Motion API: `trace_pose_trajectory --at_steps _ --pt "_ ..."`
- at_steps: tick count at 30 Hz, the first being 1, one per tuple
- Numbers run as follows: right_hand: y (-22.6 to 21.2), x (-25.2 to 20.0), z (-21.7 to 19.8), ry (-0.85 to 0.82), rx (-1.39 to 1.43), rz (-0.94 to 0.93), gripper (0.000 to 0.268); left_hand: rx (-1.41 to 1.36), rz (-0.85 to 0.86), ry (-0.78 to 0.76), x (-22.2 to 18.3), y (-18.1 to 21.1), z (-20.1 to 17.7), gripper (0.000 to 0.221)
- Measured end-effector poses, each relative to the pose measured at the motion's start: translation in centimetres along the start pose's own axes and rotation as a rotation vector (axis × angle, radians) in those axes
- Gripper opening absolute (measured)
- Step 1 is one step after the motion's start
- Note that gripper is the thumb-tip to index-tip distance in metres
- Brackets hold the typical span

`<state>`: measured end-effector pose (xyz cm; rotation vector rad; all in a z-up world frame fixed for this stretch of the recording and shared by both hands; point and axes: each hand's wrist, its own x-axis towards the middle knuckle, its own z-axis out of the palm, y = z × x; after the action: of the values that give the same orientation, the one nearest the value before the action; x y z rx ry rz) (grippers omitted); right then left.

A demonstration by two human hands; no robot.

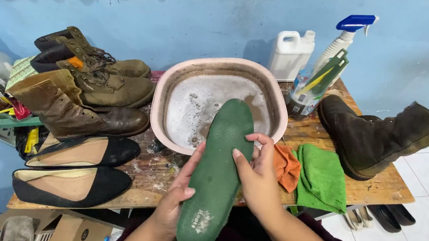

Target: Cleaning a shoe insole by scrubbing it with a brush in soapy water and then drying it with a cloth.

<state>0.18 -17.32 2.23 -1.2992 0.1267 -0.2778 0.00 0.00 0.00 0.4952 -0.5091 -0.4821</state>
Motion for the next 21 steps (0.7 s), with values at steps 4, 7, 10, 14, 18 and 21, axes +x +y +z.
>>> trace_pose_trajectory --at_steps 4,7,10,14,18,21 --pt "-1.0 0.3 2.2 -0.056 0.021 -0.119 0.032 -0.212 -0.08 0.227 0.4 0.2 -3.3 0.063" --pt "-6.3 1.0 3.3 -0.292 -0.634 0.127 0.042 -0.305 -0.39 0.238 2.1 3.4 -1.6 0.07" --pt "-9.2 4.7 1.4 -0.408 -0.922 0.052 0.081 -0.348 -0.337 0.228 4.2 5.9 1.0 0.081" --pt "-7.9 18.9 -8.5 0.063 -1.848 -0.833 0.045 -0.231 -0.327 0.055 7.7 8.3 -0.7 0.088" --pt "-9.9 28.4 -14.9 0.104 -2.44 -0.373 0.06 -0.233 -0.433 -0.029 12.3 8.7 -4.6 0.091" --pt "-10.6 28.1 -14.2 0.101 -2.527 0.048 0.04 -0.346 -0.457 -0.168 13.8 6.8 -8.5 0.086"
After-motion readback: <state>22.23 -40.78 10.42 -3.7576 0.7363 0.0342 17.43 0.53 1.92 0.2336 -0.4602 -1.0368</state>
